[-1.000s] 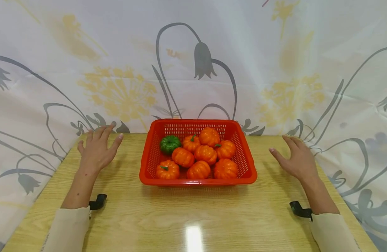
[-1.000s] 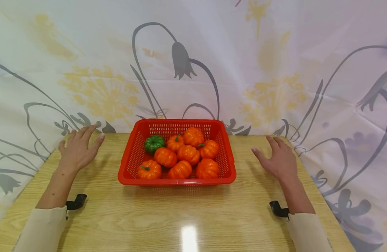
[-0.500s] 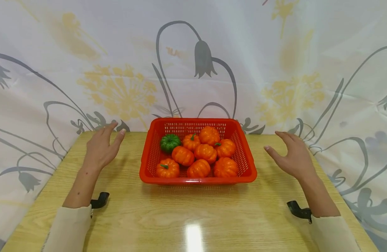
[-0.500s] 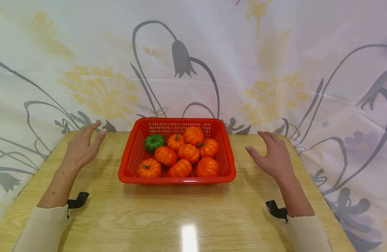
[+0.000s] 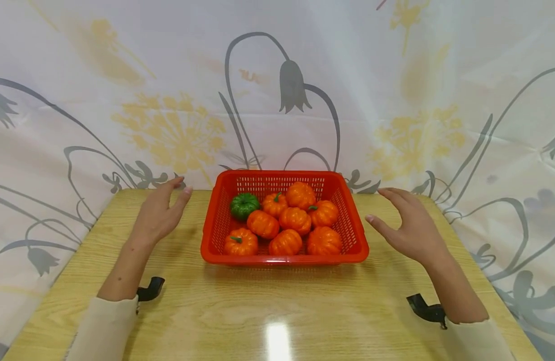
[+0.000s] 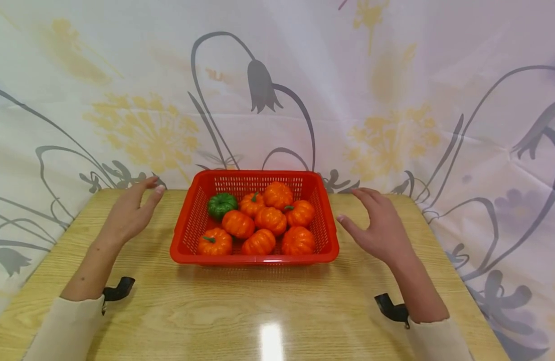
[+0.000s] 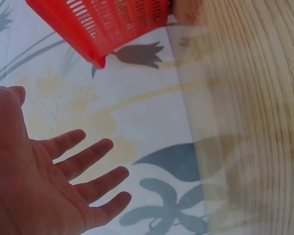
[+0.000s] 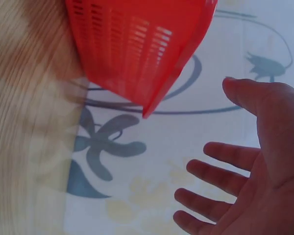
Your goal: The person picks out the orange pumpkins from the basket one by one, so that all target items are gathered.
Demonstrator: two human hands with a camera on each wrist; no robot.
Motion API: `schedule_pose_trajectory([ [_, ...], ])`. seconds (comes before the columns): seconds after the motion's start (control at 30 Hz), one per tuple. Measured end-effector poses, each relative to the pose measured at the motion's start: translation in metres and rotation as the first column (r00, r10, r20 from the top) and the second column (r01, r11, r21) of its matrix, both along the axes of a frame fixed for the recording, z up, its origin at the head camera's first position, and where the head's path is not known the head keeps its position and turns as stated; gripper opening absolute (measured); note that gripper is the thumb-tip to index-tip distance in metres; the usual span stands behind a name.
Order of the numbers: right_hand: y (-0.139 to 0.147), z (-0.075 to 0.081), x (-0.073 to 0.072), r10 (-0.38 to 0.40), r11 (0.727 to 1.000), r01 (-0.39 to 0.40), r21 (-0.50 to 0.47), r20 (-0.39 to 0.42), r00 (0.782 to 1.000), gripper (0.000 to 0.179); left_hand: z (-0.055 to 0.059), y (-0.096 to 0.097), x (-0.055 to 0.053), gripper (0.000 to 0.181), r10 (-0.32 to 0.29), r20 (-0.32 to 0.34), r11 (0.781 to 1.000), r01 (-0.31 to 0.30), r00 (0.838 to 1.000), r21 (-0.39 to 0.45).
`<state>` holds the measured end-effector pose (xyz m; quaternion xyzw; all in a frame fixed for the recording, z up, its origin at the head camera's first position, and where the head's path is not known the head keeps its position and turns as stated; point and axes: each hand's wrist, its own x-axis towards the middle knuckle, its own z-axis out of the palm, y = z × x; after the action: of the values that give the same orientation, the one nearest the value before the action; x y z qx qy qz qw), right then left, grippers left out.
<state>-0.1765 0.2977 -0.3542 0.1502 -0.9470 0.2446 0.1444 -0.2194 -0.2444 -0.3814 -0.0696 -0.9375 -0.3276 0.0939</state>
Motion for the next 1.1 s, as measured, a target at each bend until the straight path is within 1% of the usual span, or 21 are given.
schedule_pose_trajectory([
  [0.13,-0.009,0.003,0.001,0.027,1.0,-0.028,0.004,0.015,1.0,0.067,-0.001,0.01,-0.002,0.077,-0.026,0.011,0.999,0.025,1.0,0.032],
  [0.33,-0.021,0.001,0.002,0.113,0.994,-0.113,0.002,0.018,0.993,0.067,-0.004,0.023,-0.006,0.074,-0.055,0.029,0.997,0.054,0.998,0.059],
  [0.53,-0.034,-0.002,0.002,0.15,0.988,-0.151,0.025,0.038,0.988,0.067,-0.006,0.033,-0.009,0.073,-0.086,0.079,0.991,0.077,0.993,0.11],
  [0.77,-0.049,0.002,0.003,0.179,0.982,-0.183,0.043,0.085,0.98,0.066,-0.007,0.046,-0.016,0.079,-0.089,0.129,0.984,0.068,0.988,0.163],
  [0.97,-0.059,0.007,-0.002,0.212,0.973,-0.22,0.067,0.104,0.972,0.064,-0.003,0.061,-0.028,0.09,-0.098,0.137,0.979,0.071,0.986,0.189],
  [1.1,-0.066,0.006,-0.004,0.238,0.966,-0.249,0.07,0.14,0.961,0.064,-0.001,0.065,-0.031,0.091,-0.084,0.157,0.978,0.052,0.984,0.2],
])
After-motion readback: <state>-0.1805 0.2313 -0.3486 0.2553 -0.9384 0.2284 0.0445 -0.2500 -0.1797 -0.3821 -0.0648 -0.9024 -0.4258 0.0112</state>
